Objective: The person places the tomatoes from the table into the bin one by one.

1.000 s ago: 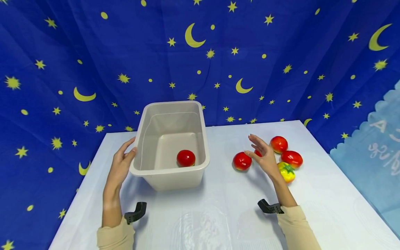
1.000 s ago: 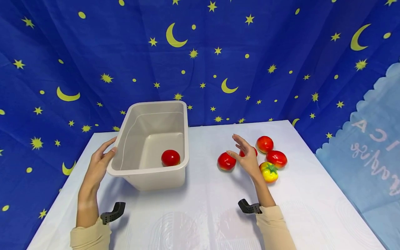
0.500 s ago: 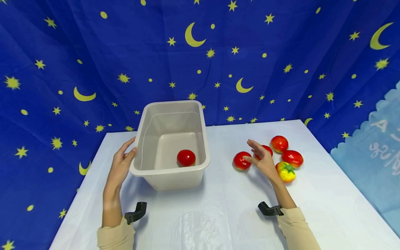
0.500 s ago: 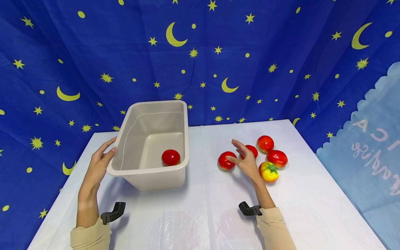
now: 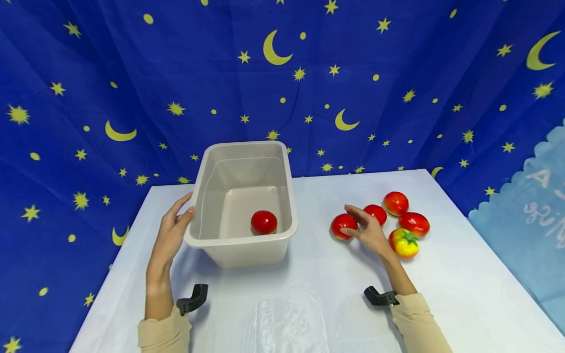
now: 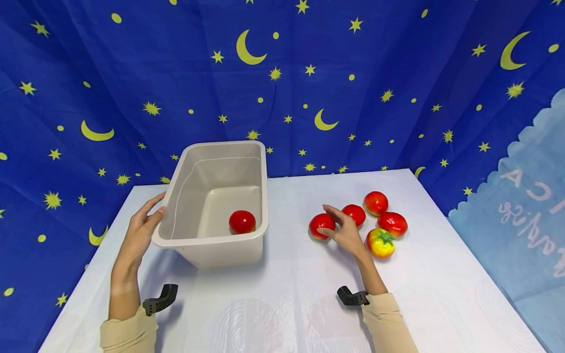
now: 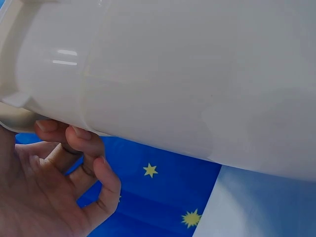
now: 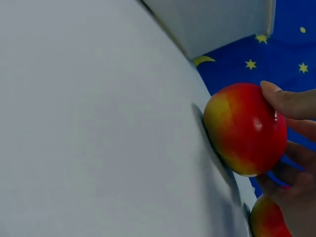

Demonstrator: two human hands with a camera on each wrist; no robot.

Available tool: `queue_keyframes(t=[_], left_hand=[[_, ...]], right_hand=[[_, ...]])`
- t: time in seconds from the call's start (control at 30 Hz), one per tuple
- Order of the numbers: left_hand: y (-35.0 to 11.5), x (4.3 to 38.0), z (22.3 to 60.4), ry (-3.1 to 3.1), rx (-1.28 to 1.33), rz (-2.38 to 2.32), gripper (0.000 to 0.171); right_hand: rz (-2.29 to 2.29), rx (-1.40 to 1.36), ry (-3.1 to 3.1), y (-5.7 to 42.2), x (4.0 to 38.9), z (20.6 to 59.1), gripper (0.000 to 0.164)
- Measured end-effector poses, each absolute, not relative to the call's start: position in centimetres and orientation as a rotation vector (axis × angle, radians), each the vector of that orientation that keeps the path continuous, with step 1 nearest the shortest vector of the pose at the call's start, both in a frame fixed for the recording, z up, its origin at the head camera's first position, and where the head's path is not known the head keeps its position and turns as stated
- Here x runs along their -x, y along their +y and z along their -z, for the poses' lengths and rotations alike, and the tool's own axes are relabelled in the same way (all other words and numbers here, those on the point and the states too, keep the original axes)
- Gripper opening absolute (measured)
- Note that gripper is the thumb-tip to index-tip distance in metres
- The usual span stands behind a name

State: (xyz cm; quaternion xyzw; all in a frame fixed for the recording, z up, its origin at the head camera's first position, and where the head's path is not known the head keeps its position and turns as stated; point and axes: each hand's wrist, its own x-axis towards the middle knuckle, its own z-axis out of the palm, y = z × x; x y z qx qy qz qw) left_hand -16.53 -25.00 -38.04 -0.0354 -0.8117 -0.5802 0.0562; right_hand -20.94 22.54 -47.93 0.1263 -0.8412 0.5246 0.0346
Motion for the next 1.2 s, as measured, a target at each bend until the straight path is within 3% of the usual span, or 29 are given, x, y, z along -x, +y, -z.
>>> queue_keyframes(t=[0.77, 1.2], left_hand=[[-25.2, 16.7, 38.0, -2.457, 0.114, 1.775, 0.052], [-25.2, 16.6, 38.1, -2.462, 0.102, 1.767, 0.053]], right_hand=[[-1.554, -0.315, -2.666, 22.3, 21.1, 48.0, 0.054], [-1.629, -0.3, -2.566, 20.6, 22.2, 44.3, 0.058]])
